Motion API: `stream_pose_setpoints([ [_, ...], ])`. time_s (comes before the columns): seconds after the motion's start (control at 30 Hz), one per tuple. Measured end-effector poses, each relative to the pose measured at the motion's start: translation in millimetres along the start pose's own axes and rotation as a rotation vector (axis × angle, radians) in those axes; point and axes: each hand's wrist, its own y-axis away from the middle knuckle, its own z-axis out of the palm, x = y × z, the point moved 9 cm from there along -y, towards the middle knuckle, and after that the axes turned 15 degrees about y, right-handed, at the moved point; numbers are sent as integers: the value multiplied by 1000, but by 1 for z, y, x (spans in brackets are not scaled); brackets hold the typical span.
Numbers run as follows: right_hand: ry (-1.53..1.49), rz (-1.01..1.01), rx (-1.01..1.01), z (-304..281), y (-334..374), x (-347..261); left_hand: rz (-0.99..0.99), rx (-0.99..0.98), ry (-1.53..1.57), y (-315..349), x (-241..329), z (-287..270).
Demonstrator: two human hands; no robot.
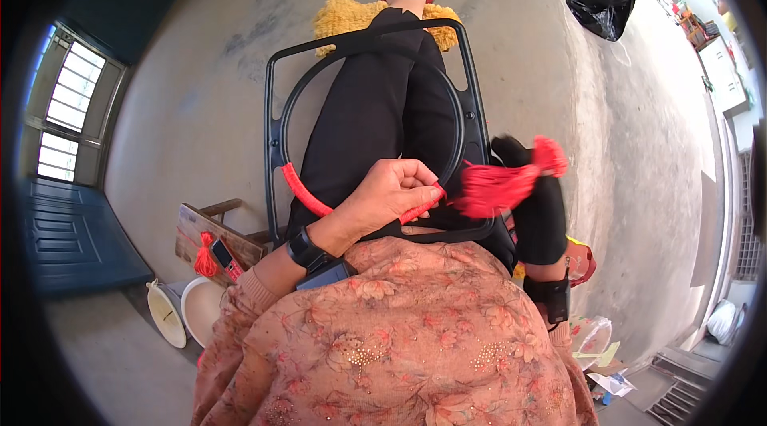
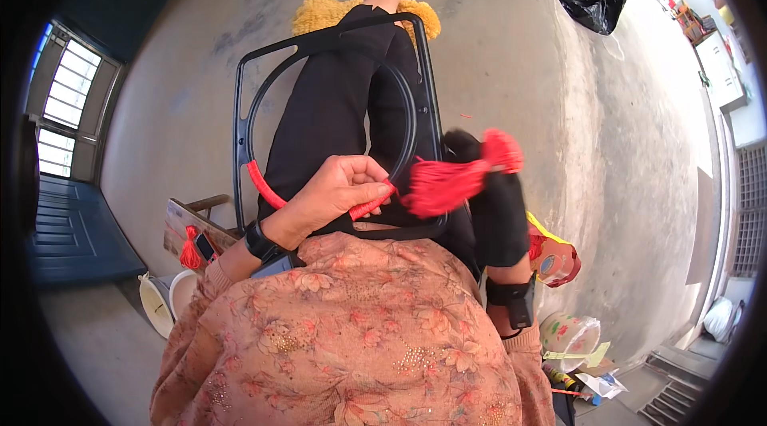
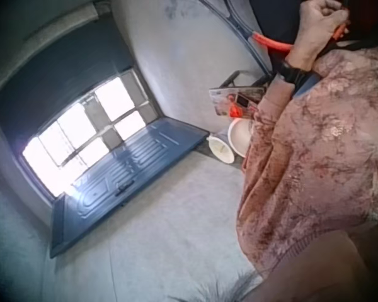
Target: The person is wrapping red thread around a black circular frame, possibly for a handicraft like a Chinese knot or decoration.
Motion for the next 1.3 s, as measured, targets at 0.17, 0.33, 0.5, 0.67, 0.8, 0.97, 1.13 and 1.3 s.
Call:
stream_pose_setpoints([
  [0.17, -467, -90, 127, -101, -1, -11, -11, -7, 50, -5, -7, -9],
  [0.33, -325, -238, 319, -140, 18, -22, 10, -23, 126, -6, -5, -4],
  [0.5, -434, -343, 134, -159, -1, -16, -16, -46, 134, -7, -10, -4],
  [0.67, -206, -182, 542, -293, 4, -2, -32, -46, 152, -6, -6, -8],
  [0.8, 13, 76, 726, -284, -8, 1, -28, -7, 121, -7, -10, -10],
  [0.97, 513, -26, 128, -101, -55, -35, 34, -85, 27, -4, -7, 3],
  [1.13, 1243, -414, -36, 32, -56, -57, -95, -95, 168, -1, -15, 5],
  [1.3, 1630, -717, -220, 91, -49, -68, -74, -66, 111, 1, -12, 3],
])
